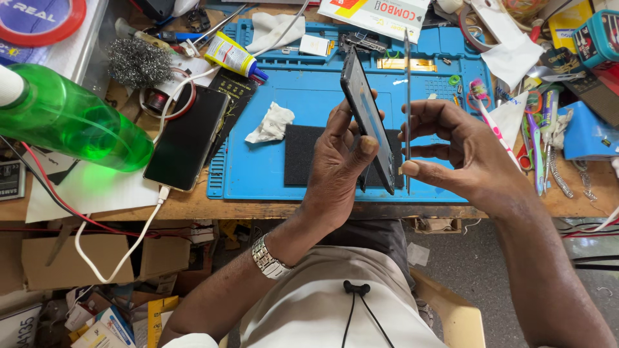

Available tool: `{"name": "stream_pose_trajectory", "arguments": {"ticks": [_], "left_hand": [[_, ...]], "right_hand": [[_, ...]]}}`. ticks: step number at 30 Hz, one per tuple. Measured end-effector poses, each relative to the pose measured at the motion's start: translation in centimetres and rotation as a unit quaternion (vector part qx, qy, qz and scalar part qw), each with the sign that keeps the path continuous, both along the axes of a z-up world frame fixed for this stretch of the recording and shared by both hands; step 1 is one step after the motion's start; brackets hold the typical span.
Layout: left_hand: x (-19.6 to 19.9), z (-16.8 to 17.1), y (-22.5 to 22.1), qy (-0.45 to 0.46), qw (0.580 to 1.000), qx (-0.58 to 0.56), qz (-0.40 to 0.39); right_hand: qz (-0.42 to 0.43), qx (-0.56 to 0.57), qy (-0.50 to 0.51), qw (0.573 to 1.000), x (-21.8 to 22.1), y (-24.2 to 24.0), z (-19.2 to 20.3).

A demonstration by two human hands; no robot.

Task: The person applies adhesive from a tube to the frame of a mobile phone, wipes the edges with a cloth, and then aligns and installs internal electronic components.

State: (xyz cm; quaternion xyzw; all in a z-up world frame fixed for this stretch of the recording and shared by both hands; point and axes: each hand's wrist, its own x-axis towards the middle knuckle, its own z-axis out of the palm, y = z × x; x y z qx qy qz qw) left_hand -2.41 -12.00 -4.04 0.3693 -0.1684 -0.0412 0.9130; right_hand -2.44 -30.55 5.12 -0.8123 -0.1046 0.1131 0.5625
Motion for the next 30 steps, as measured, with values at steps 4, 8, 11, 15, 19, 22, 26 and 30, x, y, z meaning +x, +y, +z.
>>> {"name": "stream_pose_trajectory", "arguments": {"ticks": [4,8,11,15,19,22,26,30], "left_hand": [[0.01,0.02,0.01,0.002,1.000,-0.004,0.002],[-0.14,-0.02,0.02,0.003,1.000,-0.013,0.005],[-0.14,-0.03,-0.09,0.007,1.000,-0.023,-0.004],[-0.21,0.01,-0.12,0.004,1.000,-0.020,-0.002],[-0.34,0.04,-0.13,-0.002,1.000,-0.020,-0.007],[-0.34,0.08,-0.28,0.002,1.000,-0.023,-0.009],[-0.30,-0.06,-0.35,0.007,1.000,-0.016,0.001],[-0.31,-0.32,-0.38,0.016,1.000,-0.015,-0.005]], "right_hand": [[0.025,-0.046,-0.032,0.998,0.23,0.20,0.26],[0.040,-0.057,-0.034,0.997,0.38,0.41,0.35],[0.039,-0.077,-0.036,0.996,0.46,0.45,0.35],[0.042,-0.095,-0.052,0.993,0.44,0.45,0.23],[0.045,-0.092,-0.049,0.994,0.45,0.41,0.14],[0.042,-0.099,-0.041,0.993,0.44,0.42,0.19],[0.035,-0.110,-0.035,0.993,0.38,0.48,0.23],[0.032,-0.101,-0.018,0.994,0.42,0.48,0.26]]}}
